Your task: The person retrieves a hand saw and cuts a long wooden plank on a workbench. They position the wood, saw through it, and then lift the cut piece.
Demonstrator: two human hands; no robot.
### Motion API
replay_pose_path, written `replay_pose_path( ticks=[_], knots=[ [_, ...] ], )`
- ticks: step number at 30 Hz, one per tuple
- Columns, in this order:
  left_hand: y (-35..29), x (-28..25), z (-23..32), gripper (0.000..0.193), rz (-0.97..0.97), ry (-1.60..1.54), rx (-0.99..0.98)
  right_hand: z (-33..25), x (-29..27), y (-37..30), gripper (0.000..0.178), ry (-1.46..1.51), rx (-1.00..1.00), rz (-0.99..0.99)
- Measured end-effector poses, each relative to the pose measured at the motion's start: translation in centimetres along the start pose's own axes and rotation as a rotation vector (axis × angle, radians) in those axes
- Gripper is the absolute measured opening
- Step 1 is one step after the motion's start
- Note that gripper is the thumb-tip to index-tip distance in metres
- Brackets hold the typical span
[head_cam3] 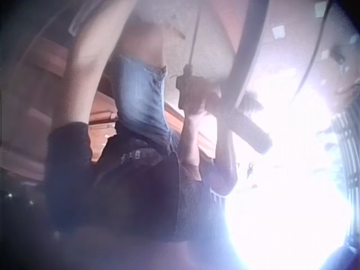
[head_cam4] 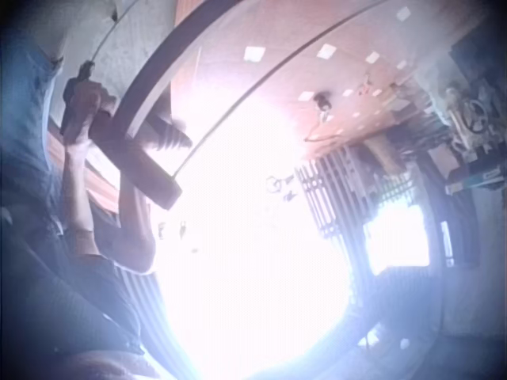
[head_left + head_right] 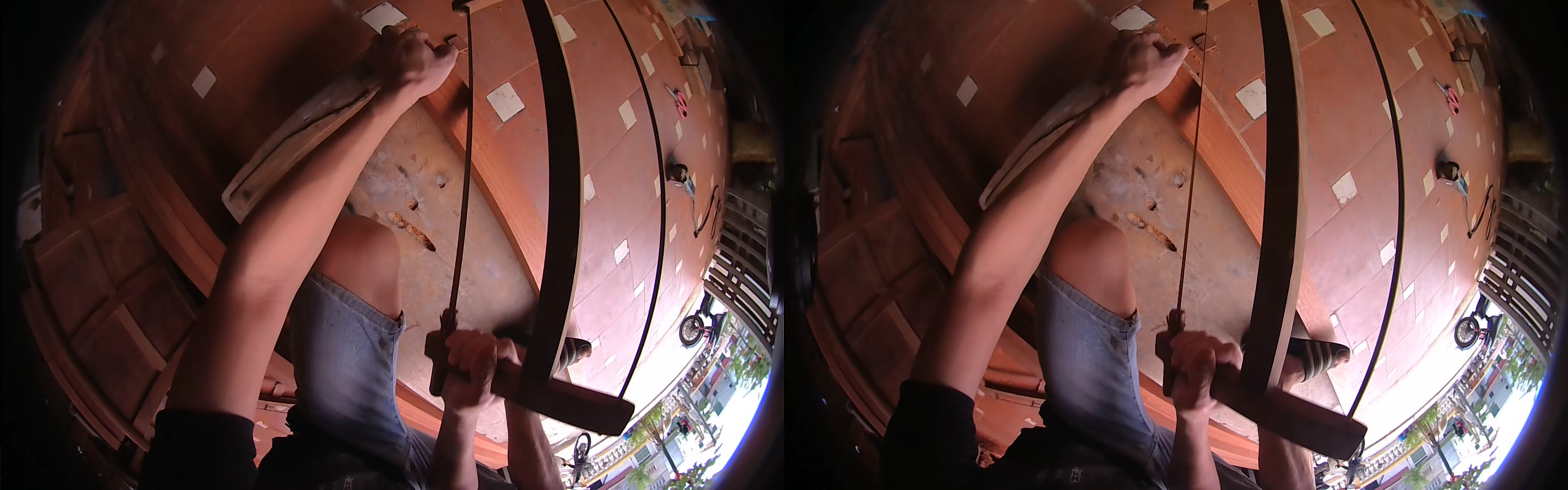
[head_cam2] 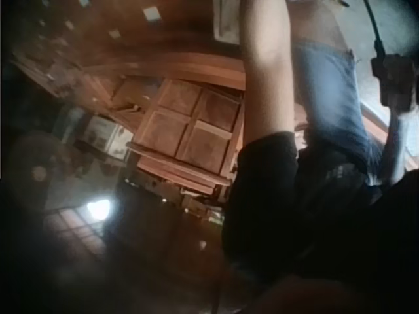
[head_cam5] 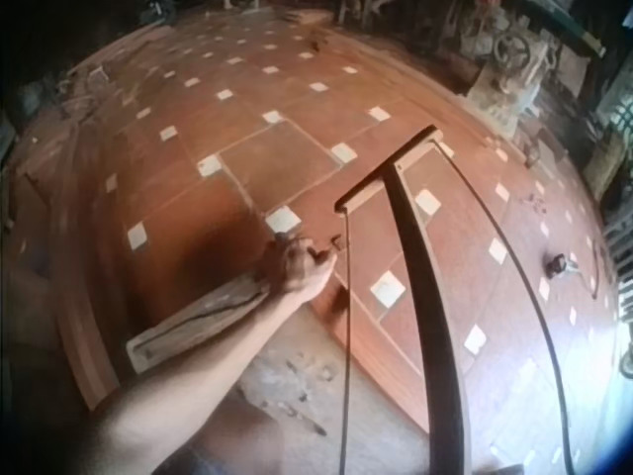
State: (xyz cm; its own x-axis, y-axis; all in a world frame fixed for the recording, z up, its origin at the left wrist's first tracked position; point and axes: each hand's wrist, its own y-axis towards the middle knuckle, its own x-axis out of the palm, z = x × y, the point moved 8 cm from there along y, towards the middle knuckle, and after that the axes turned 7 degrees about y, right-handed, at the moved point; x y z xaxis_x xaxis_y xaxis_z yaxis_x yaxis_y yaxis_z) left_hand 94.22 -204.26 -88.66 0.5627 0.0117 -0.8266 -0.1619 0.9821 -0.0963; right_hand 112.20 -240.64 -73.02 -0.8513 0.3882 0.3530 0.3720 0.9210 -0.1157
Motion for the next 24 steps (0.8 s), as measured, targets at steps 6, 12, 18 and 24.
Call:
replay_pose_path(
  ticks=[6,12,18,24],
  knots=[
    [0.1,0.1,0.7,0.052,0.019,0.041,0.006,4.6,3.8,13.7,0.024,0.024,0.061,0.092],
    [0.9,0.8,0.6,0.051,0.067,0.070,0.039,-0.6,0.8,1.5,0.031,-0.043,0.026,0.037],
    [0.4,-0.6,-0.2,0.047,0.132,0.046,0.043,-2.1,-1.1,-4.5,0.029,-0.065,0.057,-0.003],
    [-1.2,-2.0,2.7,0.042,0.011,0.031,0.046,4.9,3.7,12.7,0.025,0.044,0.030,0.044]
  ],
)
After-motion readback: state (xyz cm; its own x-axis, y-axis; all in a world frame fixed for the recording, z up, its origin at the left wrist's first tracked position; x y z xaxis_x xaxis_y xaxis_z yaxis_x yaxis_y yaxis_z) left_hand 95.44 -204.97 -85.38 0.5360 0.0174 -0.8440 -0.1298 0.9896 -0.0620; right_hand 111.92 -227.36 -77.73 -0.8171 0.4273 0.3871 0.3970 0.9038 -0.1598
